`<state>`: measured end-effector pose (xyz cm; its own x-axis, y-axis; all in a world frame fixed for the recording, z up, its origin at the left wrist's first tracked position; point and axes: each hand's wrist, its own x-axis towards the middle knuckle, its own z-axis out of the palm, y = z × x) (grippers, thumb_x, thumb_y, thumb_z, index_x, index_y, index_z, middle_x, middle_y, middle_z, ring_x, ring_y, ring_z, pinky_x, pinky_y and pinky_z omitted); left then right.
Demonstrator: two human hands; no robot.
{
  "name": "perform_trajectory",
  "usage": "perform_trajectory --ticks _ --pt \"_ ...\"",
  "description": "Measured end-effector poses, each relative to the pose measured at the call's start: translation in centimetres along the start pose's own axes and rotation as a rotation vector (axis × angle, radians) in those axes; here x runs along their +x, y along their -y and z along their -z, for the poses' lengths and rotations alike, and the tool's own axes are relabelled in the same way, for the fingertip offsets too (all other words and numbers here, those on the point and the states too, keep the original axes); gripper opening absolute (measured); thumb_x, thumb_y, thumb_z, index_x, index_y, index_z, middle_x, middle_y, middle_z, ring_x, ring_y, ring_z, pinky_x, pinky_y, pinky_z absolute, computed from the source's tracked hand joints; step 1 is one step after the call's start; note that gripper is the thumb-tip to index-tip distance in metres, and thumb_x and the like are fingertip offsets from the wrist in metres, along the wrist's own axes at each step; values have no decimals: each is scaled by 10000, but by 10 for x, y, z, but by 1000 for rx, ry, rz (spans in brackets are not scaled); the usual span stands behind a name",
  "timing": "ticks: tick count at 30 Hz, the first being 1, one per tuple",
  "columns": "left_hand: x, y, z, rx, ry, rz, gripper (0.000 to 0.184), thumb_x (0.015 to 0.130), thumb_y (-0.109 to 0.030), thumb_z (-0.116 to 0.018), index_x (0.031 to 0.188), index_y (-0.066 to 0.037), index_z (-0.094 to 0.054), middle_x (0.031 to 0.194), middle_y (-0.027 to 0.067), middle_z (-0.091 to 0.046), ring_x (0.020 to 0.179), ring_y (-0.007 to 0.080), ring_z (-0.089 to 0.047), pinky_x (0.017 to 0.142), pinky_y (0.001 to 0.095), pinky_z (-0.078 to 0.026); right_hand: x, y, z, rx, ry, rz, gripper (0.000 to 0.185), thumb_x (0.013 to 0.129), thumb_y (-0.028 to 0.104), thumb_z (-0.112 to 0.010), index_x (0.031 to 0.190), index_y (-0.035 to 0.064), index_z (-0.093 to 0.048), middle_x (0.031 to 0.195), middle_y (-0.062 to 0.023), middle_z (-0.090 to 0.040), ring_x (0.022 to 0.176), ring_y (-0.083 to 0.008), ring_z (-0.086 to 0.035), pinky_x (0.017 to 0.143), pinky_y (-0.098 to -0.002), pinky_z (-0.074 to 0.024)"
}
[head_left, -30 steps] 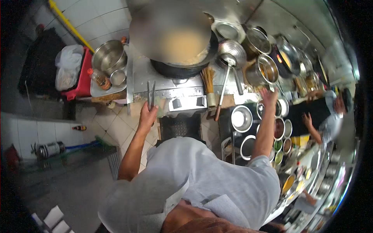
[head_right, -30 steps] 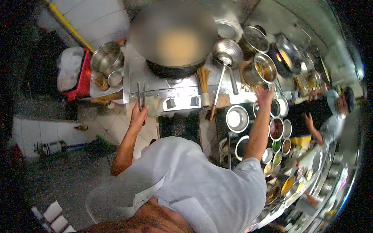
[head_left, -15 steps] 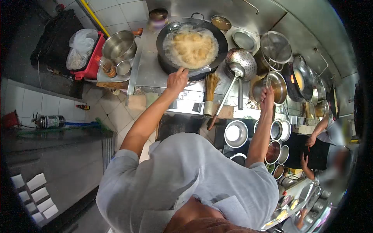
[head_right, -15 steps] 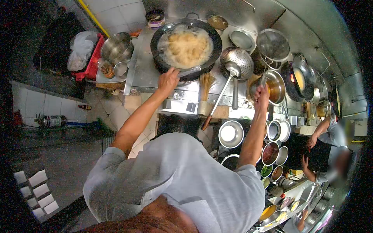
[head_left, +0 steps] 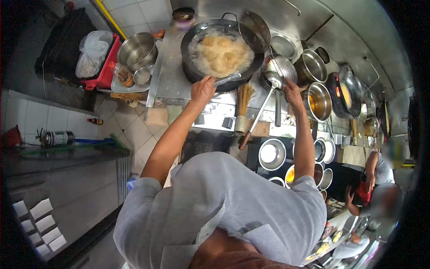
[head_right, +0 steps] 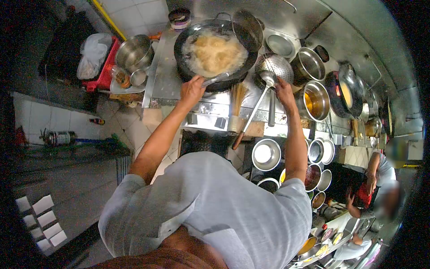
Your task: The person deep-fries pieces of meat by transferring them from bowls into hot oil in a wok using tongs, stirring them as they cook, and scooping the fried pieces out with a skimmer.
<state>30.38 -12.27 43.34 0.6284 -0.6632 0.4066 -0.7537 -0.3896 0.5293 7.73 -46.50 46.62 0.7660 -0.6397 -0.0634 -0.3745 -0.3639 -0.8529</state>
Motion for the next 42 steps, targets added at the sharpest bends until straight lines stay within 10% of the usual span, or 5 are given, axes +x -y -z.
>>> perform_trajectory --ticks 7,18,42 --pt "-81 29 44 -83 -218 190 310 793 -113 -681 1098 -59 -672 1115 96 -664 974 345 -648 817 422 -526 12 31 9 202 200 -352 502 974 136 -540 1459 75 -428 631 33 -472 479 -74 -404 423 -260 -329" --pt "-285 76 106 61 -228 823 210 875 -187 -675 893 21 -654 862 181 -649 785 385 -628 716 445 -488 6 39 -6 469 500 -573 331 968 62 -455 1293 127 -447 650 36 -452 418 -34 -315 338 -191 -220" --pt "-328 102 69 -32 -247 1002 262 858 -233 -686 809 23 -667 695 193 -648 609 339 -624 624 443 -481 -19 45 -44 742 543 -664 321 975 76 -463 1283 137 -398 660 24 -423 424 -18 -293 316 -162 -192"
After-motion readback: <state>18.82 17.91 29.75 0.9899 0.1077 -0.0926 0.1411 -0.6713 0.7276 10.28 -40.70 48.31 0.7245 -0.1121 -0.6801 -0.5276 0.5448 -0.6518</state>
